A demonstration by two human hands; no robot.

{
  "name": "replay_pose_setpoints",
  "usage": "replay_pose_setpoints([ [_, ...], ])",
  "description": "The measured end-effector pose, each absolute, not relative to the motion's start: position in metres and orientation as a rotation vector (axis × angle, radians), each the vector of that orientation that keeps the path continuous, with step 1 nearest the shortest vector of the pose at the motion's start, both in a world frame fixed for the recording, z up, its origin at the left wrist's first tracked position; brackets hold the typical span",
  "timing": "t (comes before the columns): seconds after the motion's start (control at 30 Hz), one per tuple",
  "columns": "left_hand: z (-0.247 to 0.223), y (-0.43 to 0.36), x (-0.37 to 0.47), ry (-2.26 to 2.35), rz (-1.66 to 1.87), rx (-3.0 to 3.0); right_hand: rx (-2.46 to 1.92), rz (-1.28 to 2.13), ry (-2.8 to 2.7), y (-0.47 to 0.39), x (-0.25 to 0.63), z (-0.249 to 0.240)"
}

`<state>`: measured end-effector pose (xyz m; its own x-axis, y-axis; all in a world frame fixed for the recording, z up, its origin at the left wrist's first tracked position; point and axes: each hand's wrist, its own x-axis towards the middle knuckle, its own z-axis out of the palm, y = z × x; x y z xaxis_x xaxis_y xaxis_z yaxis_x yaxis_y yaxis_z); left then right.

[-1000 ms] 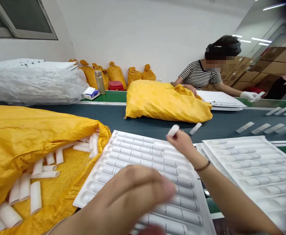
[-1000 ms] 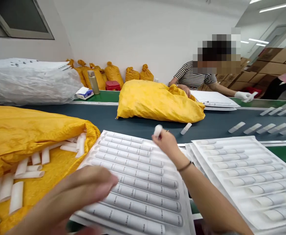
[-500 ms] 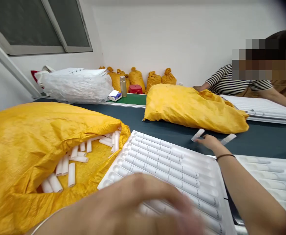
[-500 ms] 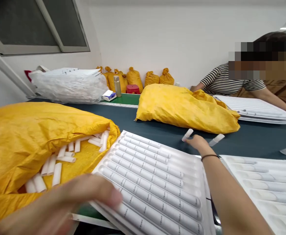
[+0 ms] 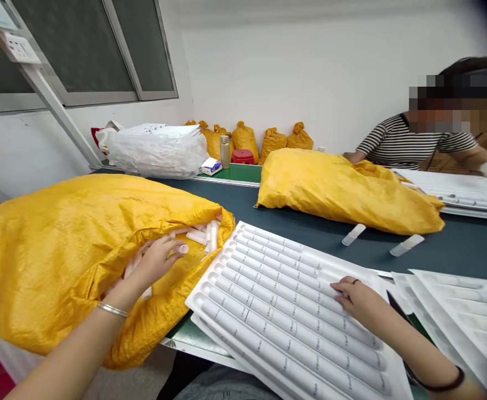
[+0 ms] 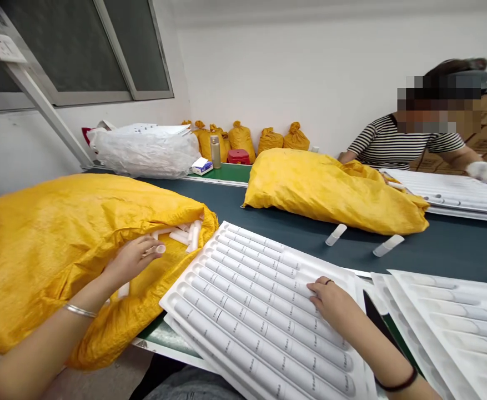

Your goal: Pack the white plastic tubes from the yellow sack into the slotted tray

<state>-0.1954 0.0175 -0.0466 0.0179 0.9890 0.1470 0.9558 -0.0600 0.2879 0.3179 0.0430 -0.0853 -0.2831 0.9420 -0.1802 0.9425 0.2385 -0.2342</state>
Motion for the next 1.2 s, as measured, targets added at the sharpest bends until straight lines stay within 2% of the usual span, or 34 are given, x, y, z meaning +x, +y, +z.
replay_pose_setpoints([
  [0.1,-0.03,0.011,-0.146,1.73,1.032,2.042,1.797,-0.382,2.582,0.046,0.319,-0.066],
  [0.17,-0.024,0.007,-0.108,1.351,1.395,1.715,1.875,-0.282,2.644,0.041,0.315,-0.05],
  [0.23,-0.021,0.003,-0.069,1.046,1.575,1.278,2.06,-0.362,2.68,0.028,0.304,-0.035],
  [0.3,-0.02,0.0,-0.033,0.854,1.599,0.898,2.175,-0.754,2.786,0.012,0.285,-0.022],
  [0.43,-0.019,-0.003,0.016,0.714,1.459,0.663,1.918,-1.953,2.902,-0.012,0.246,-0.009],
  [0.5,-0.02,-0.003,0.024,0.731,1.408,0.767,1.856,-2.203,2.896,-0.015,0.237,-0.005],
  [0.57,-0.02,-0.003,0.022,0.843,1.358,0.967,1.913,-2.081,3.037,-0.013,0.238,-0.001],
  [0.63,-0.018,-0.003,0.015,0.998,1.27,1.182,1.921,-1.639,3.296,-0.008,0.245,0.005],
  [0.73,-0.011,-0.006,0.003,1.137,1.058,1.449,1.609,-0.891,3.55,-0.003,0.253,0.014],
  [0.8,-0.006,-0.011,-0.002,1.166,0.94,1.633,1.431,-0.669,3.554,-0.002,0.253,0.018],
  [1.07,-0.003,-0.027,-0.01,1.207,1.009,2.115,1.465,-0.786,3.484,-0.002,0.238,0.017],
  [1.2,-0.006,-0.031,-0.012,1.185,1.14,2.244,1.656,-1.079,3.319,-0.004,0.233,0.016],
])
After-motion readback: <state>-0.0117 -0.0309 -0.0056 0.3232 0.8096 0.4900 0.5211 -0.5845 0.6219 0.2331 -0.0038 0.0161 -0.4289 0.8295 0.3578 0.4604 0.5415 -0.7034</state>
